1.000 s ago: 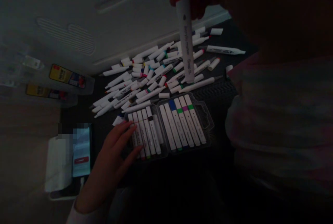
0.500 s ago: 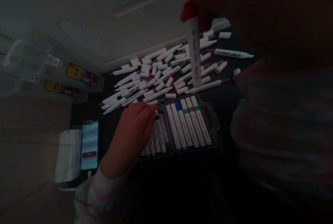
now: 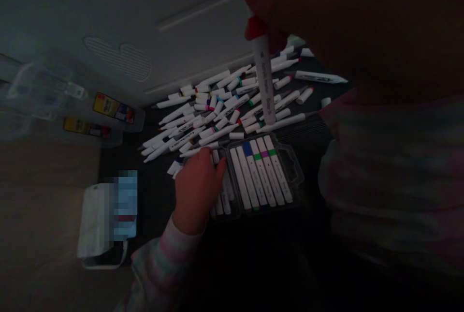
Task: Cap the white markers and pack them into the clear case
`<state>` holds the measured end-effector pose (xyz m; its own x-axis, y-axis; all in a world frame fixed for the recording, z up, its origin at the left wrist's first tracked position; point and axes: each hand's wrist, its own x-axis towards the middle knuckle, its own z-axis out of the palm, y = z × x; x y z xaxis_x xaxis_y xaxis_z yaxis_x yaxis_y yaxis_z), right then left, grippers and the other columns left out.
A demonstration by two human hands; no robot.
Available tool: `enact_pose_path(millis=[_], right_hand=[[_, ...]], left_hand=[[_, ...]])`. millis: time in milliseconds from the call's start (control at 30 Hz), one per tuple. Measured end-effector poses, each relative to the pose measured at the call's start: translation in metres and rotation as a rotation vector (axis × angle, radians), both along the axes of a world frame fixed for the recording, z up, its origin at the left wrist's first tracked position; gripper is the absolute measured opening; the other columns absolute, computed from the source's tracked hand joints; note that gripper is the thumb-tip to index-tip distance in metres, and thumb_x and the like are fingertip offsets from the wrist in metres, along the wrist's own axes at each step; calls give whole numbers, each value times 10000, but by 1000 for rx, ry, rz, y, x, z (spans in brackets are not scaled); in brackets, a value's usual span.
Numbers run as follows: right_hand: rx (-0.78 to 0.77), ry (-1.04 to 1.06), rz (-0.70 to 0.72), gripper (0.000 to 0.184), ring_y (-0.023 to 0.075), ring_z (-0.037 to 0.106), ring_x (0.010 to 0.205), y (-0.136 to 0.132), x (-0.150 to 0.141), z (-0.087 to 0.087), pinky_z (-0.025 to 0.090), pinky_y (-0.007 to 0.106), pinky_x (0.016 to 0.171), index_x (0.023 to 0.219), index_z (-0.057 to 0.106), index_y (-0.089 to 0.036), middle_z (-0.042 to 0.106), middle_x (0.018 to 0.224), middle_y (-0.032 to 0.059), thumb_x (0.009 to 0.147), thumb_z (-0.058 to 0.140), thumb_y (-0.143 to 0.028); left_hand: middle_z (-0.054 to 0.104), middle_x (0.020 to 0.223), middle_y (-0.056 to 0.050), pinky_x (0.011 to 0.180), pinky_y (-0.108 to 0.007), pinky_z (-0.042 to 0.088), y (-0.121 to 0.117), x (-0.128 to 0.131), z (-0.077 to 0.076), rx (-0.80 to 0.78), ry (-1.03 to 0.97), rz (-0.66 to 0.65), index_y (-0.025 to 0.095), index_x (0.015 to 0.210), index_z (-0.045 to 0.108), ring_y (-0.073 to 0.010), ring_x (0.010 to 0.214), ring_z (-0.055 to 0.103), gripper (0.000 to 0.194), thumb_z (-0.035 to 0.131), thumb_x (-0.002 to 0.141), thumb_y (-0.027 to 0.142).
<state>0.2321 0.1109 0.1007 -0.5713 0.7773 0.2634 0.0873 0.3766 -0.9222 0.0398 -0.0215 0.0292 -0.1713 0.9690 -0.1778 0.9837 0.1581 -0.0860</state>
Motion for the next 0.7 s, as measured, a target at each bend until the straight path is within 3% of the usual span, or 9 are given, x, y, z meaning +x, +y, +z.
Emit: enact_pose_path(millis=[33,100,167,333,467,633,700], right_hand=[[42,-27,-90,429,101,513,1017,-3,-5,5,274,-29,484,923,642,-217,633,836,-194,762,246,-181],[278,-333,-426,392,130,582,910,-9,-16,15,228,-4,404,818,670,-151,642,736,-118,715,367,-378],[336,-449,-445,444,143,602,870,-11,-25,23,223,12,382,815,665,-149,636,751,-91,684,392,-473],[377,-332,-333,459,58,602,733,-9,-26,23,327,57,445,1125,511,-201,585,683,-121,724,403,-397],[437,-276,-258,425,51,590,748,-9,-22,20,420,142,591,1131,479,-156,565,650,-110,748,406,-323],[392,-237,-216,410,21,566,742,-6,-23,19,428,151,634,1145,454,-121,553,996,-60,758,423,-252],[375,-212,-198,426,31,561,753,-6,-25,19,429,148,638,1163,450,-108,552,928,-56,757,430,-236]], left_hand=[[629,759,-78,534,-301,415,0,2,0,-3,8,15,162,933,505,-242,710,610,281,370,833,387],[628,723,-66,517,-286,406,0,5,-2,6,26,47,166,941,490,-232,681,618,274,371,831,387],[626,690,-59,502,-274,397,1,6,-4,22,48,79,169,938,481,-227,659,623,270,371,827,389],[631,669,-61,487,-282,386,4,8,-6,51,43,102,164,937,466,-243,629,624,241,370,823,355],[639,703,-55,480,-287,379,4,8,-5,58,15,72,171,981,462,-245,626,620,232,364,826,313],[632,809,-64,508,-288,393,2,9,-4,59,10,7,183,1005,466,-228,662,615,234,355,838,303],[626,821,-71,516,-294,398,2,9,-4,56,4,2,177,1002,465,-232,674,614,234,358,839,307]])
